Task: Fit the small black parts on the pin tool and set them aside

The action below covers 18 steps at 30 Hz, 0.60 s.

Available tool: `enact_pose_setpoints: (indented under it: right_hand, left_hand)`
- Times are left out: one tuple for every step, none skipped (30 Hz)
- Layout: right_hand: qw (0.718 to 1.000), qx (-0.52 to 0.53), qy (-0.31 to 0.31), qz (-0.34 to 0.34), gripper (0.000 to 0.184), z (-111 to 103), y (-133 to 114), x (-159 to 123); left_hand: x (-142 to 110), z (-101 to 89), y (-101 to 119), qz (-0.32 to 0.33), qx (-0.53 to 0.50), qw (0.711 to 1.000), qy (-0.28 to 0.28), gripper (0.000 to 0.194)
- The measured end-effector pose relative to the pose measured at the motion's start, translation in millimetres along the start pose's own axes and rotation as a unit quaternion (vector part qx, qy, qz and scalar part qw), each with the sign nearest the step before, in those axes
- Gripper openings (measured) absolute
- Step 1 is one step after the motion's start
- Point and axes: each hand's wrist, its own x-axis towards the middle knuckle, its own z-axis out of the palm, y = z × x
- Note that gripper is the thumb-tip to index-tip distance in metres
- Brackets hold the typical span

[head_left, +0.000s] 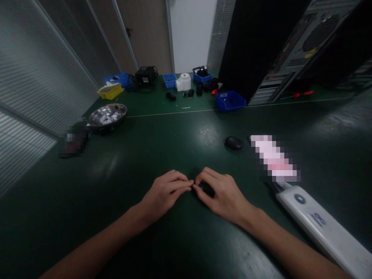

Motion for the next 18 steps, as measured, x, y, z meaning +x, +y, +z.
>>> enact_pose_setpoints:
  right_hand:
    - [1.0, 0.008, 0.007, 0.003, 0.01, 0.2, 0.5, 0.0]
    - [1.0, 0.014, 0.016, 0.007, 0.01, 0.2, 1.1, 0.1]
    - [0.999, 0.018, 0.025, 0.013, 0.011, 0.0, 1.8, 0.1]
    - [0.999, 0.019, 0.034, 0.019, 0.011, -0.3, 2.4, 0.3]
    - [0.999, 0.015, 0.042, 0.027, 0.011, -0.7, 3.0, 0.4]
    - [0.998, 0.007, 0.049, 0.034, 0.012, -1.2, 3.6, 0.6]
    - [0.998, -0.005, 0.053, 0.041, 0.012, -1.6, 4.2, 0.8]
    - [0.997, -0.022, 0.055, 0.048, 0.012, -1.9, 4.8, 0.9]
    - [0.996, -0.041, 0.054, 0.052, 0.013, -2.2, 5.4, 0.9]
    - [0.995, -0.063, 0.051, 0.055, 0.014, -2.4, 6.0, 0.9]
    - [0.994, -0.086, 0.046, 0.057, 0.015, -2.5, 6.5, 0.8]
    - [0.992, -0.108, 0.038, 0.057, 0.016, -2.6, 6.9, 0.7]
    - [0.99, -0.127, 0.032, 0.056, 0.017, -2.8, 7.2, 0.4]
    - [0.988, -0.142, 0.025, 0.056, 0.017, -3.0, 7.3, 0.1]
    - [0.986, -0.154, 0.021, 0.056, 0.017, -3.4, 7.3, -0.1]
    - [0.985, -0.163, 0.017, 0.057, 0.017, -3.9, 7.3, -0.3]
    - [0.984, -0.168, 0.015, 0.06, 0.017, -4.5, 7.3, -0.5]
    - [0.983, -0.171, 0.015, 0.063, 0.016, -5.0, 7.2, -0.6]
  left_hand:
    - [0.1, -0.6, 0.1, -0.006, 0.0, 1.0, 0.006, 0.03]
    - [0.4, -1.6, 0.6, -0.012, 0.004, 1.0, 0.009, 0.031]
    - [0.7, -2.8, 1.6, -0.018, 0.014, 1.0, 0.008, 0.032]
    - [1.1, -4.0, 3.1, -0.022, 0.03, 0.999, 0.001, 0.035]
    - [1.6, -5.1, 4.8, -0.027, 0.051, 0.998, -0.013, 0.038]
    - [2.1, -6.0, 6.7, -0.031, 0.074, 0.996, -0.032, 0.043]
    - [2.6, -6.6, 8.6, -0.035, 0.098, 0.993, -0.053, 0.047]
    - [3.2, -6.9, 10.3, -0.04, 0.121, 0.989, -0.074, 0.051]
    - [3.8, -7.0, 11.6, -0.042, 0.143, 0.985, -0.092, 0.054]
    - [4.5, -7.1, 12.5, -0.045, 0.16, 0.98, -0.106, 0.056]
    - [5.1, -7.3, 12.9, -0.047, 0.172, 0.977, -0.117, 0.058]
    - [5.7, -7.7, 13.0, -0.048, 0.178, 0.975, -0.126, 0.058]
    - [6.1, -8.4, 12.9, -0.05, 0.179, 0.974, -0.132, 0.058]
    - [6.3, -9.3, 12.6, -0.051, 0.174, 0.974, -0.135, 0.058]
    - [6.3, -10.3, 12.4, -0.054, 0.165, 0.976, -0.134, 0.057]
    - [6.1, -11.3, 12.3, -0.056, 0.153, 0.978, -0.129, 0.057]
    - [5.6, -12.0, 12.4, -0.059, 0.139, 0.981, -0.122, 0.057]
    - [5.0, -12.2, 12.9, -0.064, 0.122, 0.984, -0.112, 0.056]
